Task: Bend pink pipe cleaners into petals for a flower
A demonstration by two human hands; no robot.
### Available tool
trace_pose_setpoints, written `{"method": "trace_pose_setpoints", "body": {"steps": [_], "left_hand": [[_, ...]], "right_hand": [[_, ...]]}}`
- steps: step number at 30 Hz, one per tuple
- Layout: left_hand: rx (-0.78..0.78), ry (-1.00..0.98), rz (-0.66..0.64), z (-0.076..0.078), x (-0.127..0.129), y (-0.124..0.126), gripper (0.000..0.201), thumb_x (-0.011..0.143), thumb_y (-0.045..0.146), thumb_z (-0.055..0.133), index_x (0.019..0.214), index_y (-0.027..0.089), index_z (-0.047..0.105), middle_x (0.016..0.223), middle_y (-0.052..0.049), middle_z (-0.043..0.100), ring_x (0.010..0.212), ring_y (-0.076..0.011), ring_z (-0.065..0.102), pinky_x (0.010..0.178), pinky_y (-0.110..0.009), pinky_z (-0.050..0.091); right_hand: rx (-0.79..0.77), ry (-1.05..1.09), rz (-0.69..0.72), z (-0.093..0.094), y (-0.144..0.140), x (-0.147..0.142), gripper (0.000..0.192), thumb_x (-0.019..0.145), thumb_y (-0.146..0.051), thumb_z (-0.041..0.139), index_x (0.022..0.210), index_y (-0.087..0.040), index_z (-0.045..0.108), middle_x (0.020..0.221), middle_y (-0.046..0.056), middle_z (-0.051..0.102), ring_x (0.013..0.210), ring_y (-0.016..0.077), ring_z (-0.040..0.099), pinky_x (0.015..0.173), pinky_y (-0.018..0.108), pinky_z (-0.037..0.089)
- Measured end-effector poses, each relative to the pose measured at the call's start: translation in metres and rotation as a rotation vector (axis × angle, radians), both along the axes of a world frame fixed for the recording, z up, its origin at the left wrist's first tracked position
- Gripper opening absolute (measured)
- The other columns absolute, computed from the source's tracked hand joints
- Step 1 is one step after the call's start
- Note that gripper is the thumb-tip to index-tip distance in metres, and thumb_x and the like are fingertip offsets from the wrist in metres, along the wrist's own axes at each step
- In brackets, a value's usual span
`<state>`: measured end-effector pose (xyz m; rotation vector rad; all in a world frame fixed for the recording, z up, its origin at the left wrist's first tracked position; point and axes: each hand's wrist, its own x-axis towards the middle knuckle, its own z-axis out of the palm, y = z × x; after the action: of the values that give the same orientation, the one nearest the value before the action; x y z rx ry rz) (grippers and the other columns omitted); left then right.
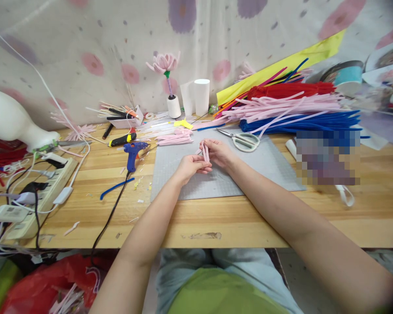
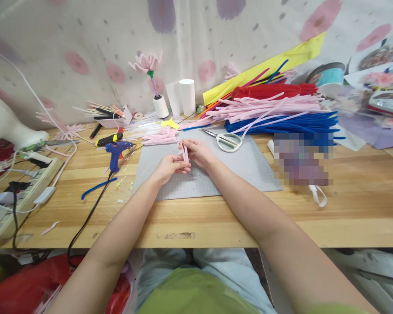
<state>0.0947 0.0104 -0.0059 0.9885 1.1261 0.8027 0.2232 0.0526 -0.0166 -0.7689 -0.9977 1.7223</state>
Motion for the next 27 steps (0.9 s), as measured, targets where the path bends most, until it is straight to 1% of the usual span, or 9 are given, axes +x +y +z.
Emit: {"method": "trace_pose_setpoints", "body": {"steps": [4, 7, 10, 13, 15, 22, 27], "left_hand": [[-0.011, -0.042, -0.021, -0.001, -0.003, 0.0, 0.017, 0.065, 0.013, 0.071, 0.078, 0.009, 0.062, 0.068, -0.005, 0.068, 0.056, -0.0096, 0.063, 0.058, -0.021, 0.051], [-0.021, -0.072, -0.019, -0.003, -0.006, 0.0, 0.018, 0.065, 0.013, 0.071, 0.08, 0.009, 0.061, 0.068, -0.004, 0.068, 0.056, -0.0087, 0.063, 0.057, -0.019, 0.05], [-0.02, -0.093, -0.011, -0.005, -0.005, 0.001, 0.02, 0.066, 0.013, 0.071, 0.083, 0.009, 0.06, 0.07, -0.004, 0.068, 0.056, -0.0087, 0.063, 0.059, -0.021, 0.051], [-0.026, -0.098, -0.011, -0.007, -0.003, 0.001, 0.021, 0.067, 0.011, 0.069, 0.085, 0.01, 0.058, 0.07, -0.004, 0.068, 0.057, -0.0097, 0.064, 0.061, -0.023, 0.052], [-0.029, -0.094, -0.013, -0.008, -0.002, 0.0, 0.02, 0.068, 0.011, 0.068, 0.084, 0.01, 0.058, 0.071, -0.004, 0.068, 0.058, -0.0103, 0.064, 0.063, -0.023, 0.052], [0.012, -0.062, 0.045, -0.01, -0.001, 0.001, 0.024, 0.068, 0.009, 0.067, 0.09, 0.009, 0.055, 0.068, -0.003, 0.068, 0.056, -0.0108, 0.064, 0.059, -0.023, 0.051], [0.042, -0.042, 0.012, -0.009, 0.0, 0.0, 0.03, 0.066, 0.01, 0.068, 0.093, 0.01, 0.053, 0.066, -0.003, 0.068, 0.057, -0.0127, 0.065, 0.061, -0.025, 0.052]], "right_hand": [[-0.071, 0.045, 0.107, 0.002, 0.001, 0.005, 0.027, 0.061, -0.036, 0.075, 0.078, -0.018, 0.065, 0.07, 0.0, 0.063, 0.063, 0.0103, 0.055, 0.059, 0.022, 0.045], [-0.084, 0.063, 0.165, 0.002, 0.003, 0.009, 0.026, 0.062, -0.03, 0.074, 0.084, -0.018, 0.067, 0.073, 0.0, 0.064, 0.067, 0.0103, 0.056, 0.064, 0.023, 0.046], [-0.072, 0.072, 0.14, 0.002, 0.004, 0.01, 0.024, 0.063, -0.028, 0.074, 0.084, -0.019, 0.067, 0.07, -0.001, 0.062, 0.064, 0.0089, 0.054, 0.065, 0.023, 0.046], [-0.07, 0.047, 0.092, 0.001, 0.004, 0.009, 0.022, 0.061, -0.03, 0.075, 0.077, -0.018, 0.066, 0.064, -0.002, 0.059, 0.059, 0.0079, 0.052, 0.061, 0.022, 0.045], [-0.076, 0.021, 0.084, -0.001, 0.005, 0.009, 0.022, 0.061, -0.03, 0.075, 0.075, -0.017, 0.066, 0.063, -0.002, 0.06, 0.057, 0.0076, 0.051, 0.059, 0.022, 0.044], [-0.12, 0.048, 0.009, -0.008, 0.011, 0.008, 0.02, 0.06, -0.026, 0.076, 0.073, -0.015, 0.065, 0.062, -0.002, 0.061, 0.056, 0.0069, 0.052, 0.057, 0.021, 0.042], [-0.181, 0.056, 0.028, -0.009, 0.014, 0.011, 0.014, 0.063, -0.019, 0.074, 0.069, -0.017, 0.062, 0.059, -0.003, 0.06, 0.054, 0.008, 0.052, 0.058, 0.023, 0.044]]}}
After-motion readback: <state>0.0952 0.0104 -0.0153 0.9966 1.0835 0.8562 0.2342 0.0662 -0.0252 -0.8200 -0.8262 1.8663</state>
